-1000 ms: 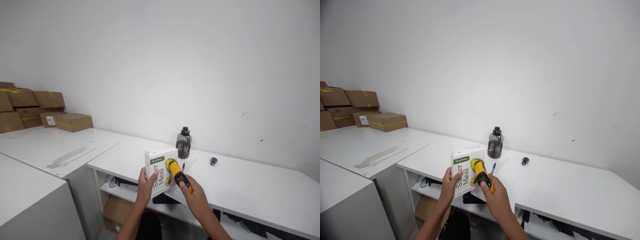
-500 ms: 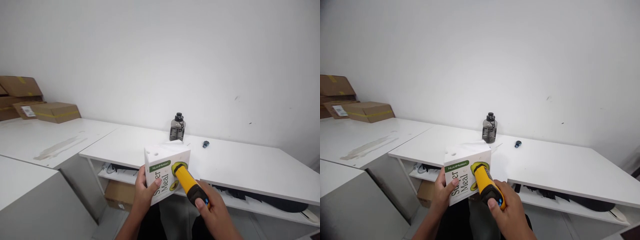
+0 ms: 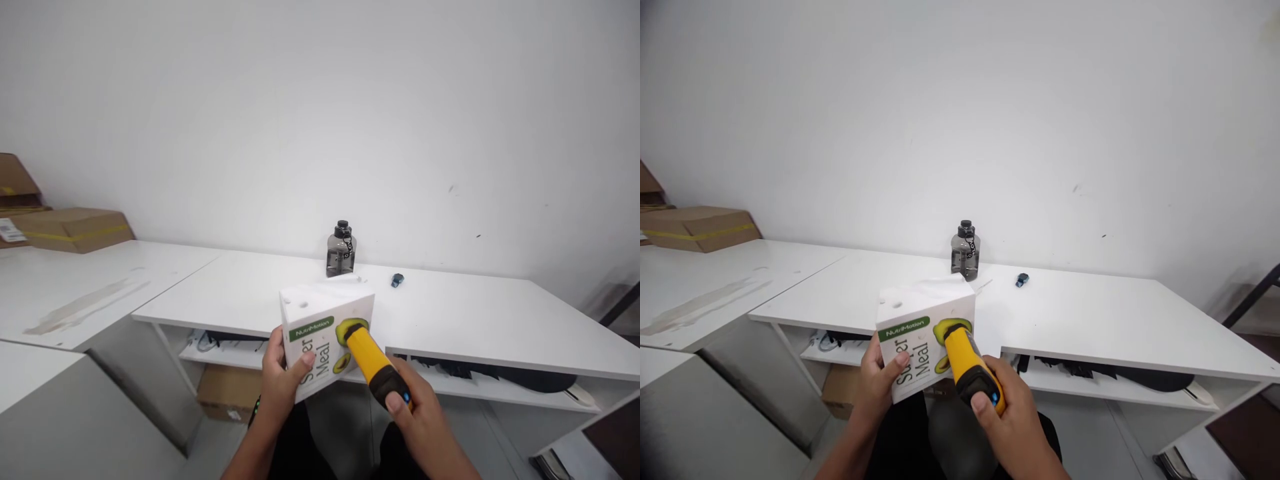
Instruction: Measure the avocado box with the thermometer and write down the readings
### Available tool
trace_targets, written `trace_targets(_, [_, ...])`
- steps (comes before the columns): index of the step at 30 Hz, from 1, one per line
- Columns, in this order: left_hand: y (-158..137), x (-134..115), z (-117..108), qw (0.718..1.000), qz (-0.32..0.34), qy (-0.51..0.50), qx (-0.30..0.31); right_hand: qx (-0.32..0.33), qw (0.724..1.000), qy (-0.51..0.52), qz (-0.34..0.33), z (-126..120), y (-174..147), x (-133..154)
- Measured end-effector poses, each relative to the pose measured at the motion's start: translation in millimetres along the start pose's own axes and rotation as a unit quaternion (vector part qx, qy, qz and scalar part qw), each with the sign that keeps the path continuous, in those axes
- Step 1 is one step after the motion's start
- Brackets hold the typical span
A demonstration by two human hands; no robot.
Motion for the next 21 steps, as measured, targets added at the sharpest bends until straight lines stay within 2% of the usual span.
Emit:
trace_targets(2, [16.1,2.4,-2.4,0.999,0.010,0.018,-0.034,-0.013,0.998,0.040,0.055,-2.1,3.0,-6.4])
trace_targets(5, [54.2,7.8,-12.0,0.986,0.042,0.096,-0.133,-0.054,0.983,0.107,0.138,-7.3,8.4,-16.2])
trace_targets(7, [84.0,15.6,-19.7,0.969,0.047,0.157,-0.183,-0.068,0.973,0.140,0.169,-9.1,11.4,-22.5])
trace_targets(9, [111.8,27.3,-27.3,0.952,0.043,0.221,-0.208,-0.076,0.970,0.151,0.177,-8.7,13.5,-28.0])
trace_targets(12, [140.4,49.6,-37.3,0.925,0.042,0.301,-0.228,-0.105,0.972,0.130,0.163,-5.3,14.6,-32.8])
trace_targets(16, [152.2,79.2,-44.5,0.940,0.027,0.259,-0.220,-0.111,0.979,0.094,0.146,2.5,17.2,-33.3])
trace_targets(19, [151.0,88.2,-44.9,0.946,0.035,0.242,-0.211,-0.106,0.982,0.068,0.140,4.4,26.3,-39.6])
trace_targets(21, [149.9,89.3,-44.2,0.950,0.040,0.230,-0.207,-0.126,0.983,0.035,0.130,0.5,37.1,-50.3])
Point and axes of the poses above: each hand's wrist, its own y-axis towards the middle knuckle, its own z-axis out of the palm, x = y × z, the point moved 3 cm from there along y, towards the middle knuckle, and after that the axes turned 13 degrees about y, right-handed, at the moved point
